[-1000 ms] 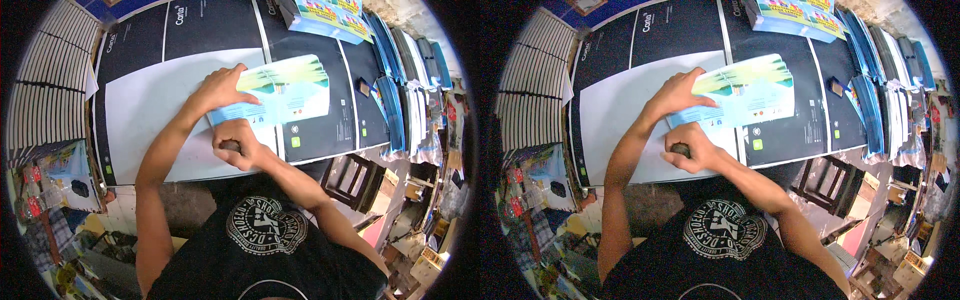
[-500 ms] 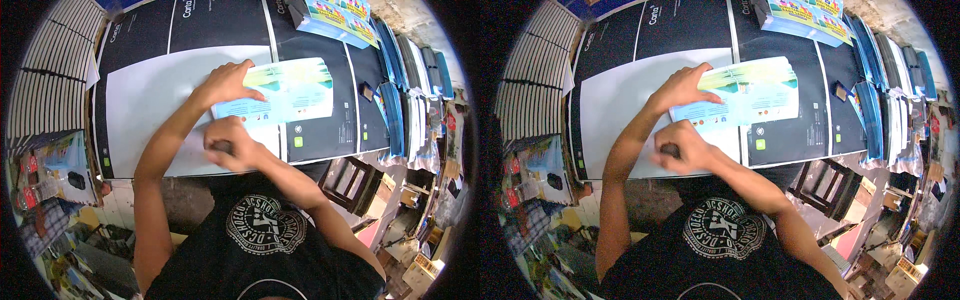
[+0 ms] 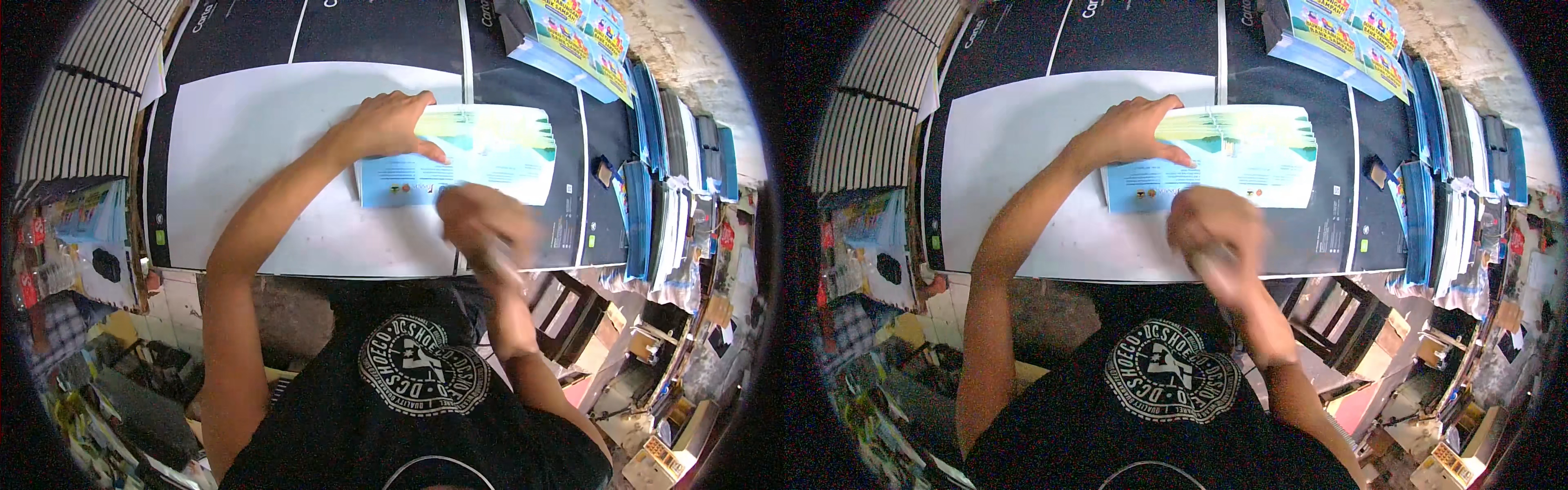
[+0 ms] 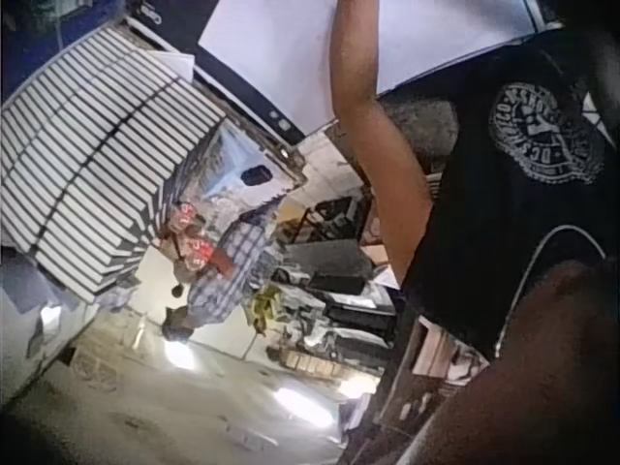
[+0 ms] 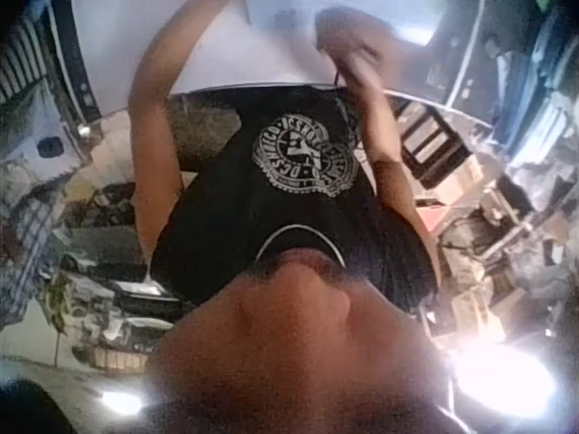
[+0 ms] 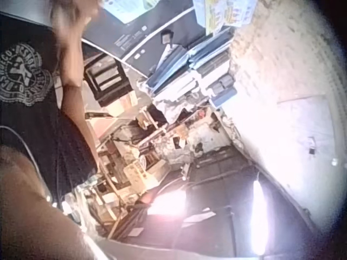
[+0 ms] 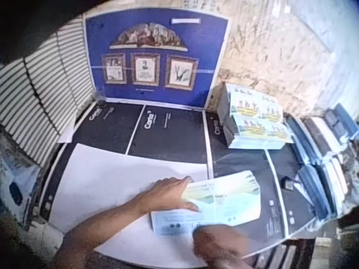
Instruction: The person folds printed paper booklets by hand, presses and creases their folded edges using a wooden tool, and aligns the booklets on the table.
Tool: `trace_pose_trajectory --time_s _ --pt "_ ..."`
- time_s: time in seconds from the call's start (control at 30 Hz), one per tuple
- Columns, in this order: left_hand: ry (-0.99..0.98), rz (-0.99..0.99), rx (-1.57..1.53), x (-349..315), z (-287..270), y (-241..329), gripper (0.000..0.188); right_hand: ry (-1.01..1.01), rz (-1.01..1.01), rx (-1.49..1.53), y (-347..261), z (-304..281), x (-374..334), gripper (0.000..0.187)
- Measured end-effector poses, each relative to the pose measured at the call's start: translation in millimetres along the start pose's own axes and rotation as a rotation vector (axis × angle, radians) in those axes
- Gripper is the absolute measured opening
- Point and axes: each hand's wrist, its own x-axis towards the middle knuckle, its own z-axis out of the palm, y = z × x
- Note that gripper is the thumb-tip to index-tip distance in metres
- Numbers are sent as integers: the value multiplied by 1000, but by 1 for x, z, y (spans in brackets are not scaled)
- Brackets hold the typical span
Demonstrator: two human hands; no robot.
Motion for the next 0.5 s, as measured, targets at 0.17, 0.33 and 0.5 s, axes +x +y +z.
trace_pose_trajectory --time_s 0.17,0.33,0.5 --pt "11 -24 49 6 -3 3 92 99 126 994 61 47 -1 61" --pt "25 -3 55 6 3 -1 87 365 -91 1206 60 -25 -14 62" --pt "-35 -13 5 9 2 3 85 408 -16 1010 80 -21 -30 66"
